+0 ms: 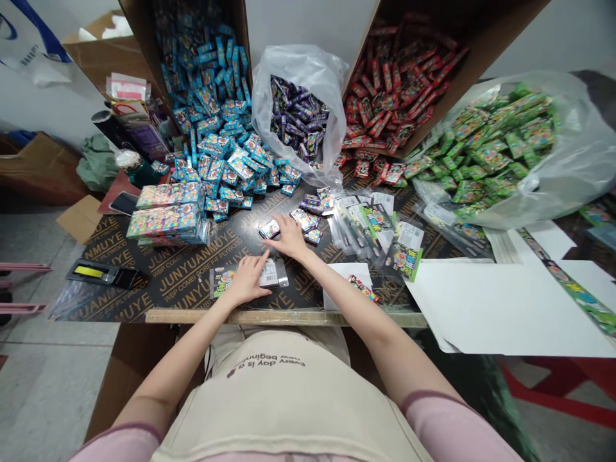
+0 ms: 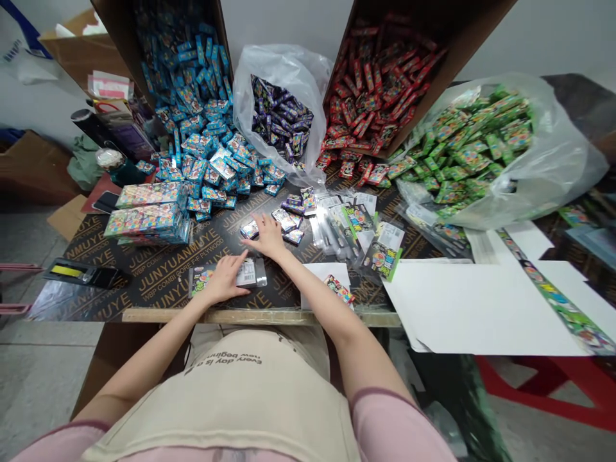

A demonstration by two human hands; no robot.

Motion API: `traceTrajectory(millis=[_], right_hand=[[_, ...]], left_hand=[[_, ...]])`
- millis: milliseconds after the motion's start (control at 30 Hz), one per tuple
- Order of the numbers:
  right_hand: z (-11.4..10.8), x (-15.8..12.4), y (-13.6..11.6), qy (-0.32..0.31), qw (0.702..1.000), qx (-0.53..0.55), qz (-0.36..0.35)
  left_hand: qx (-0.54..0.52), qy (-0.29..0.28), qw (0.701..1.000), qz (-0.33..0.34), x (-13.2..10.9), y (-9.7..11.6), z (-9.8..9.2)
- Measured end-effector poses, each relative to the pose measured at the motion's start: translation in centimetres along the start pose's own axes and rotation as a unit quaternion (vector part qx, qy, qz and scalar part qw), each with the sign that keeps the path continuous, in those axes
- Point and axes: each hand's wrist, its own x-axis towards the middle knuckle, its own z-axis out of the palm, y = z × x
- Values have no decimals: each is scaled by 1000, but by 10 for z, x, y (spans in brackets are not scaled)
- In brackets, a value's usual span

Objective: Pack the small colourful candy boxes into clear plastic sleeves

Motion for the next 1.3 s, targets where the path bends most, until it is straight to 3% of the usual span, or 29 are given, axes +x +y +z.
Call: traceTrajectory(millis=[100,167,200,267,333,367,400,433,533,633,700,800,867,933,1000,1133,1300], right_hand=[[11,17,-5,-34,999,-15,7],[11,14,-12,-21,997,76,13],[9,9,-16,-17,989,145,12],[0,-6,-25,-27,959,282,-3],[-11,-27,-33,-56,927,369,-22],[-17,-37,-35,-68,919,387,-30],[-23,-47,-37,-74,918,389,-36],[-30,-57,-37,-74,923,376,-41],[-48,-76,-33,-61,955,281,-67],[-61,-83,-26,-62,974,184,-116],[-65,-85,-19,-49,981,143,-125],[-65,-88,-5,-6,990,93,-103],[-62,-92,4,-2,994,57,-98],[-57,-97,10,-22,995,22,-98],[-52,-101,11,-44,995,8,-94],[-48,-104,7,-82,989,79,-99],[-51,-95,9,-124,971,165,-120]], left_hand=[[-30,25,999,-24,0,2,-1],[-135,101,982,-85,1,4,-8],[-219,145,956,-132,2,6,-13],[-429,175,858,-223,6,12,-23],[-615,115,733,-267,11,19,-29],[-672,79,684,-272,13,23,-31],[-703,55,655,-271,16,27,-31],[-713,52,644,-271,19,32,-30],[-683,87,670,-277,24,41,-24],[-632,70,726,-262,23,43,-19],[-557,68,796,-226,19,39,-19],[-307,70,942,-119,7,25,-20],[-116,36,991,-55,-2,14,-20],[-1,-1,1000,-29,-8,6,-17],[35,-7,999,-19,-11,1,-14],[5,20,1000,2,-10,-2,-13],[-46,14,999,25,-9,-1,-14]])
